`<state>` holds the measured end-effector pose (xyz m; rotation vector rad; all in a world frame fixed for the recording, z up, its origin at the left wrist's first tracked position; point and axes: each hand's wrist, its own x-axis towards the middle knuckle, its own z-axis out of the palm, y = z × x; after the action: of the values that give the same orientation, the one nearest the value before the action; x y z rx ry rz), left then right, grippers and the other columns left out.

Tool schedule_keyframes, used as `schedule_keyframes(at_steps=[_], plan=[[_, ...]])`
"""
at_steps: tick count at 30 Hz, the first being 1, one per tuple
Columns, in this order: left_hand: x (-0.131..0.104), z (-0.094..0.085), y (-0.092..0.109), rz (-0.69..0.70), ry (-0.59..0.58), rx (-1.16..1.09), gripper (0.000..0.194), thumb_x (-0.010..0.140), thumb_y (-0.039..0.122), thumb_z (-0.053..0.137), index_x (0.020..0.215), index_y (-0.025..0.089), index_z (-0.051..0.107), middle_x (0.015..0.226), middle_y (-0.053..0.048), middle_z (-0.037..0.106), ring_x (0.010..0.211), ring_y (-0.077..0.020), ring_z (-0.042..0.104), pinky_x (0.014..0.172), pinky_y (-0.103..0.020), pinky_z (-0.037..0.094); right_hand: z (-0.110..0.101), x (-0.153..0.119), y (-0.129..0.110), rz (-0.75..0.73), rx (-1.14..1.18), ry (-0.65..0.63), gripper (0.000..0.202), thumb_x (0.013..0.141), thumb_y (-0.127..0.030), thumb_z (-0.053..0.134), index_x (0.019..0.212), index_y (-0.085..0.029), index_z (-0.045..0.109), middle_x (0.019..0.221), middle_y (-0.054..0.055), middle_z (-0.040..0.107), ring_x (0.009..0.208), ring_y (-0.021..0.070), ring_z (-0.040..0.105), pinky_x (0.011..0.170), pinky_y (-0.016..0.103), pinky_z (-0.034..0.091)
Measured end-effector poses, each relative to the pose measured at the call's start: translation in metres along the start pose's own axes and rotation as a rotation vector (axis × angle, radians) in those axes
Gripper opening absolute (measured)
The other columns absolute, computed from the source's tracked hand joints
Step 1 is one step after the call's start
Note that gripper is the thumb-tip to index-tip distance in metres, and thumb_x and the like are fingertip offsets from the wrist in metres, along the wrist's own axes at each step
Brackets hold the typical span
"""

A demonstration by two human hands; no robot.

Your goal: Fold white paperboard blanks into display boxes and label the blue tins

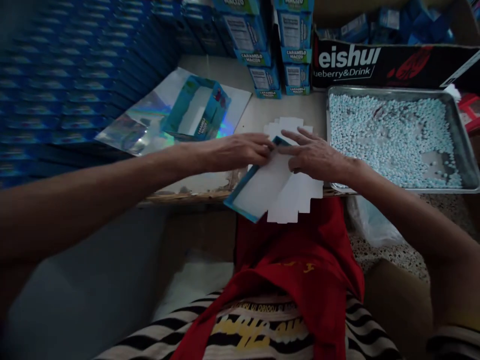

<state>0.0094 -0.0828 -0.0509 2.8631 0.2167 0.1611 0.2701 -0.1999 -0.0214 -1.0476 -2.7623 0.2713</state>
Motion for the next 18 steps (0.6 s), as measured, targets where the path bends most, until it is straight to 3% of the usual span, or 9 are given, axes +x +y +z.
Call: schedule_keyframes(at_steps=[3,6,7,10,12,15,18], plan=[[0.003,-0.027,0.008,-0.222,-0.005,0.009,0.025,0.104,0.015,0.051,0.108,0.020,0.075,0.123,-0.005,0.072,0.125,-0.0207,0.065,0.112,-0.044,0.049,0.033,0.006,-0.005,0.091,-0.036,-0.029,0.024,0.106,-0.021,0.053,0.108,-0.022,0.077,0.106,0.008,0.074,0.112,0.0249,0.060,0.103,0.042,0.046],[-0.026,-0.029,0.051,-0.549,0.249,0.137,0.032,0.110,0.027,0.048,0.132,0.017,0.068,0.124,-0.009,0.071,0.119,-0.0239,0.066,0.106,-0.045,0.051,0.051,0.003,-0.022,0.222,-0.038,0.025,0.032,0.109,-0.021,0.044,0.125,-0.020,0.072,0.112,0.011,0.072,0.103,0.0246,0.057,0.089,0.038,0.041],[-0.038,-0.021,0.071,-0.592,0.325,0.175,0.032,0.109,0.036,0.052,0.129,0.018,0.070,0.119,-0.010,0.073,0.113,-0.0253,0.067,0.101,-0.043,0.052,0.054,0.001,-0.027,0.241,-0.027,0.038,0.033,0.110,-0.022,0.043,0.129,-0.020,0.069,0.112,0.011,0.072,0.101,0.0245,0.056,0.088,0.038,0.039],[-0.065,0.021,0.125,-0.634,0.331,0.181,0.029,0.109,0.041,0.051,0.115,0.023,0.074,0.104,-0.008,0.076,0.094,-0.0249,0.069,0.085,-0.038,0.053,0.060,-0.002,-0.035,0.258,0.009,0.055,0.030,0.112,-0.027,0.040,0.118,-0.020,0.068,0.104,0.009,0.072,0.095,0.0234,0.055,0.089,0.038,0.035],[-0.065,0.047,0.141,-0.733,0.411,0.198,0.029,0.110,0.037,0.047,0.108,0.024,0.073,0.102,-0.008,0.076,0.094,-0.0248,0.069,0.088,-0.039,0.052,0.063,-0.001,-0.034,0.267,0.044,0.079,0.031,0.113,-0.029,0.037,0.109,-0.021,0.067,0.100,0.007,0.071,0.091,0.0221,0.055,0.089,0.037,0.035],[-0.047,0.067,0.123,-0.864,0.462,0.181,0.034,0.112,0.033,0.040,0.095,0.023,0.068,0.093,-0.008,0.073,0.095,-0.0250,0.068,0.100,-0.045,0.049,0.065,0.006,-0.031,0.323,0.096,0.125,0.030,0.113,-0.028,0.035,0.113,-0.021,0.064,0.099,0.006,0.071,0.091,0.0211,0.057,0.093,0.038,0.036],[-0.022,0.067,0.081,-0.970,0.332,0.059,0.022,0.109,0.036,0.049,0.102,0.022,0.064,0.090,-0.007,0.072,0.089,-0.0256,0.069,0.089,-0.042,0.052,0.066,0.016,-0.033,0.419,-0.052,0.167,0.027,0.111,-0.028,0.040,0.121,-0.023,0.065,0.114,0.010,0.069,0.105,0.0265,0.055,0.099,0.044,0.035]])
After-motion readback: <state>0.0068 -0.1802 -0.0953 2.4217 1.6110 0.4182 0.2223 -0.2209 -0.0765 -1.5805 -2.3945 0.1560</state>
